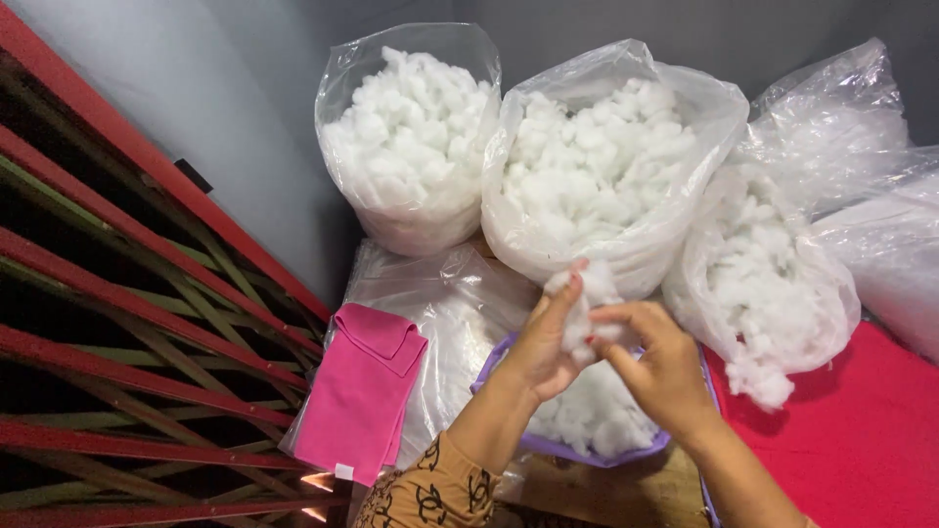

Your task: The person stuffs white cotton-like filling into a purple fabric pouch, repeatedly taking handfuls from large plastic bags and pressing the material into the pouch. The person then folds the pouch closed and continues to add more filling.

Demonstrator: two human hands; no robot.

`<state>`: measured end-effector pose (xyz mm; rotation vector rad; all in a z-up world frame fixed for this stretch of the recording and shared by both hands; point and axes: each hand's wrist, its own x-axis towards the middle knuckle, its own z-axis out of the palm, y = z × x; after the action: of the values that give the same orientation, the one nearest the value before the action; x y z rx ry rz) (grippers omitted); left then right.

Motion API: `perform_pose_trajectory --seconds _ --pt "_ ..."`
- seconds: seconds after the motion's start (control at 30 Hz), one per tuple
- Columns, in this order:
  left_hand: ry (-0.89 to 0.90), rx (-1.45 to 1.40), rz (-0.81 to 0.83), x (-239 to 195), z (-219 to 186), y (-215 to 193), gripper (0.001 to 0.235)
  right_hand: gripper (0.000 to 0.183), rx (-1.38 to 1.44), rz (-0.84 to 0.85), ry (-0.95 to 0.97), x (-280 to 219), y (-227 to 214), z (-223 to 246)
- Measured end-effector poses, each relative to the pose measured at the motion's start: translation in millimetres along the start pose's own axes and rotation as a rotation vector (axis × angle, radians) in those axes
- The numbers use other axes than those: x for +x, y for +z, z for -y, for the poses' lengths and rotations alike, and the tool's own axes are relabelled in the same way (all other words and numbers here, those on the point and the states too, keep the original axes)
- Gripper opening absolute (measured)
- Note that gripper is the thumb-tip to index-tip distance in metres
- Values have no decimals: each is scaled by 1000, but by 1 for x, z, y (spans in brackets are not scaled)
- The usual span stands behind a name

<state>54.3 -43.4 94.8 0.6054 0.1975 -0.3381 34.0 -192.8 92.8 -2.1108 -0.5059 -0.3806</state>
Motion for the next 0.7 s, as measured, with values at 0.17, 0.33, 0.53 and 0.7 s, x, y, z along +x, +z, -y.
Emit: perform_pose_trajectory --seconds 0.17,0.33,0.53,0.7 --pt "26 136 -118 -11 37 -71 36 22 141 85 82 -46 12 -16" --pt "11 290 -233 -17 40 -87 38 15 457 -49 373 -59 14 -58" --pt "-6 497 -104 -4 54 -94 42 60 584 93 622 -47 28 -64" --pt "-8 463 -57 7 54 -104 47 18 560 -207 744 -45 27 -64"
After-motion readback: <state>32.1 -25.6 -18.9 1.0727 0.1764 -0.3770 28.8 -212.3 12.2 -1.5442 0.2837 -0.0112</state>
